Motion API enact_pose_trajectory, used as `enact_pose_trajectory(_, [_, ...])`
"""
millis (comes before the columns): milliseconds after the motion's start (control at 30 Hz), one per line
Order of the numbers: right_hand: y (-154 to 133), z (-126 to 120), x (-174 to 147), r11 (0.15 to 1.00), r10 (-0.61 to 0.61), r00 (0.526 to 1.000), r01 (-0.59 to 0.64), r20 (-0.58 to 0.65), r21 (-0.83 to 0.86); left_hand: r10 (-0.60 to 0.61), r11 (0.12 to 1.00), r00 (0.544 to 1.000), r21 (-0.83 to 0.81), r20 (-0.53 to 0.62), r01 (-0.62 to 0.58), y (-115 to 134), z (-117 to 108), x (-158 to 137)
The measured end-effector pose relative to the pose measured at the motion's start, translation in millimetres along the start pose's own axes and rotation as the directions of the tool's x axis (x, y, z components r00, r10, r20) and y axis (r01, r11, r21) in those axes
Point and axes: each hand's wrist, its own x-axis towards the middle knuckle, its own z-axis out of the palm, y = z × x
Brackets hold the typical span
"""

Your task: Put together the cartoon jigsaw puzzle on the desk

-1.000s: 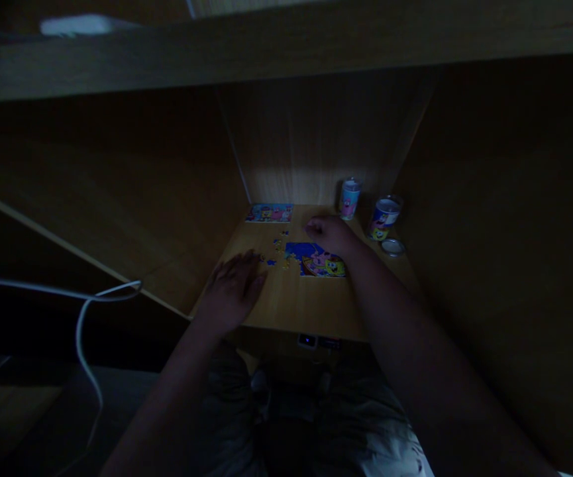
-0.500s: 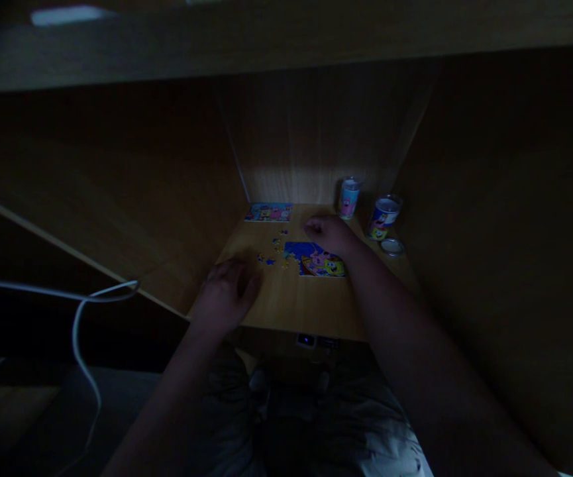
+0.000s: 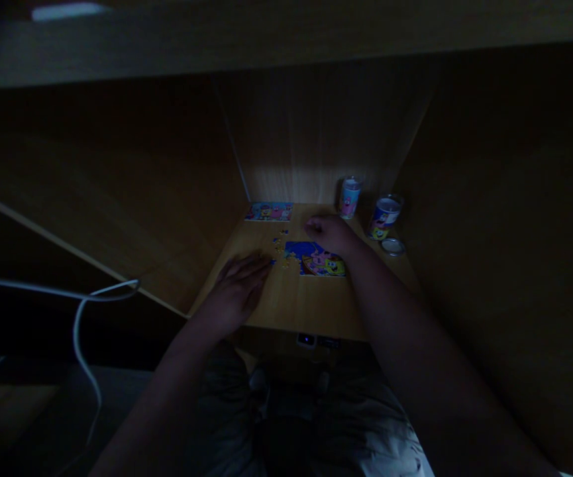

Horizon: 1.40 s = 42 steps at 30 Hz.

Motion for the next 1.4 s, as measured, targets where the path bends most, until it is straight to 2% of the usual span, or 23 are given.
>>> enact_pose_trajectory(333, [3.1, 2.5, 0.9, 1.000, -0.010, 1.000, 0.010, -0.009, 0.025, 0.115, 0.984, 0.993, -0.134, -0.025, -0.117, 6.4, -3.7, -2.9])
enact_pose_trajectory(433, [4.3, 2.5, 1.5, 0.999, -0.005, 1.000, 0.005, -0.004, 0.031, 0.102, 0.982, 0.992, -0.154, -0.079, -0.113, 5.2, -2.2, -3.3])
enact_pose_trajectory(533, [5.5, 2.9, 2.0, 1.000, -0.015, 1.000, 0.015, -0.002, 0.026, -0.066, 0.992, 0.980, -0.122, -0.189, 0.043, -1.2, 2.4, -1.9])
enact_pose_trajectory(633, [5.8, 3.6, 2.2, 0.999, -0.011, 1.000, 0.011, -0.004, 0.036, -0.267, 0.962, 0.928, -0.013, -0.258, 0.273, -10.5, 7.9, 2.8])
enact_pose_trajectory(700, [5.2, 3.7, 2.2, 0.999, -0.004, 1.000, 0.004, -0.001, 0.053, -0.299, 0.945, 0.920, 0.052, -0.254, 0.322, -15.7, 9.9, 8.5])
enact_pose_trajectory(800, [4.2, 3.1, 2.4, 0.998, -0.004, 1.000, 0.004, 0.001, 0.057, -0.254, 0.956, 0.941, 0.092, -0.222, 0.279, -19.3, 10.6, 20.8])
enact_pose_trajectory(967, [6.3, 3.3, 3.6, 1.000, 0.002, 1.000, -0.003, 0.008, 0.018, -0.195, 0.977, 0.954, 0.035, -0.229, 0.209, -19.0, 13.9, 37.1])
enact_pose_trajectory(1133, [7.7, 4.2, 4.3, 0.999, 0.001, 1.000, -0.001, 0.002, 0.034, -0.125, 0.990, 0.969, 0.043, -0.214, 0.137, -16.7, 17.0, 34.0])
enact_pose_trajectory(1300, [4.7, 2.8, 2.9, 1.000, 0.011, 1.000, -0.011, -0.004, 0.017, -0.171, 0.982, 0.968, 0.042, -0.186, 0.181, -13.3, 14.2, 31.1])
enact_pose_trajectory(1400, [3.8, 2.5, 2.3, 1.000, 0.011, 1.000, -0.011, -0.007, 0.024, -0.143, 0.988, 0.980, 0.031, -0.136, 0.148, -11.0, 11.8, 32.6])
